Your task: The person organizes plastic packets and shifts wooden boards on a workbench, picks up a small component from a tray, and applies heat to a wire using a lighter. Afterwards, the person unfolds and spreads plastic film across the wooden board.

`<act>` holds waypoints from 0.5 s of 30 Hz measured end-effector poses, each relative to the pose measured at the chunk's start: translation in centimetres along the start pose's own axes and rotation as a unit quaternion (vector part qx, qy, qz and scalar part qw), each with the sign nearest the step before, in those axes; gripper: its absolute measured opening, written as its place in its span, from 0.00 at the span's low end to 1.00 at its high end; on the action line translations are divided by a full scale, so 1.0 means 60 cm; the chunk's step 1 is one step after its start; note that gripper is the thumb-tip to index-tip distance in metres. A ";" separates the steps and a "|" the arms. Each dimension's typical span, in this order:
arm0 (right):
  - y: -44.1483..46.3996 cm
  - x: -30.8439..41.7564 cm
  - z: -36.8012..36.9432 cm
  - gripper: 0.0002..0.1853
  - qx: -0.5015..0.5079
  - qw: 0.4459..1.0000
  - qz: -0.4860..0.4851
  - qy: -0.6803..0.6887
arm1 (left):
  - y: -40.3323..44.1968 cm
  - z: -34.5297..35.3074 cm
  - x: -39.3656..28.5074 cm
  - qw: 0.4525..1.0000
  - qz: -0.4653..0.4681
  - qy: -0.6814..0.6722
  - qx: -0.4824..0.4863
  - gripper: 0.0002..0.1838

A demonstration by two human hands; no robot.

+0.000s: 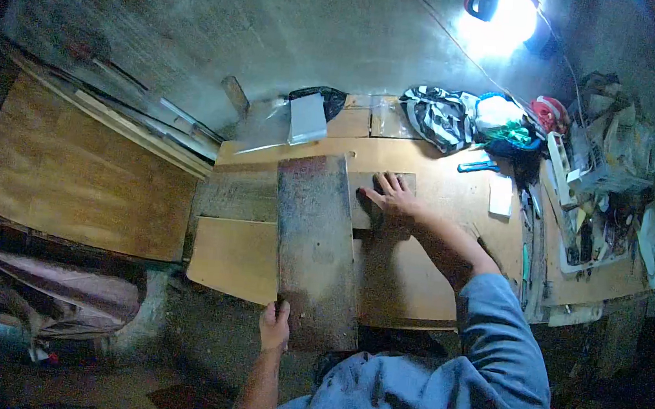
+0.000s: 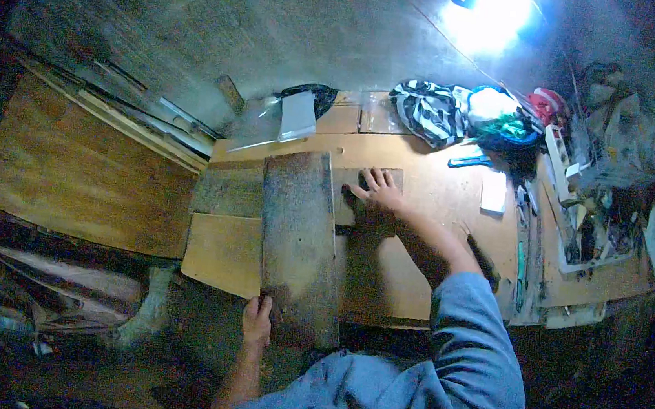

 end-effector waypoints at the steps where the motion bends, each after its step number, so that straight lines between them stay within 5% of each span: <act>1: 0.019 -0.004 0.022 0.40 -0.029 0.999 -0.018 -0.040 | 0.001 -0.002 0.015 1.000 0.010 -0.001 -0.024 0.23; 2: 0.031 -0.012 0.036 0.42 -0.058 0.994 -0.035 -0.082 | 0.002 -0.002 0.024 0.999 0.021 -0.003 -0.048 0.24; 3: 0.028 0.005 -0.003 0.51 0.016 0.998 -0.027 -0.049 | -0.002 -0.004 0.027 0.999 0.021 0.000 -0.046 0.24; 7: 0.033 -0.003 -0.026 0.62 0.008 0.999 -0.023 -0.030 | -0.022 -0.020 -0.001 0.992 -0.124 -0.013 0.014 0.25; 9: 0.034 -0.004 -0.045 0.61 0.017 0.999 -0.023 -0.024 | -0.016 -0.016 0.006 0.988 -0.148 0.027 0.036 0.25; 12: 0.035 -0.004 -0.042 0.57 0.021 0.999 -0.020 -0.029 | -0.009 -0.015 0.015 0.996 -0.009 0.046 -0.070 0.22; 15: 0.030 -0.021 -0.011 0.52 -0.002 0.997 -0.026 -0.068 | -0.017 -0.004 -0.007 0.989 -0.146 0.011 0.022 0.19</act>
Point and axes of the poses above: each hand's wrist, its own y-axis towards the middle knuckle, its own z-axis out of the palm, x = y × z, the point moved 3 cm from there along y, towards the middle knuckle, and after that the axes turned 14 degrees about -z, right-handed, at the moved point
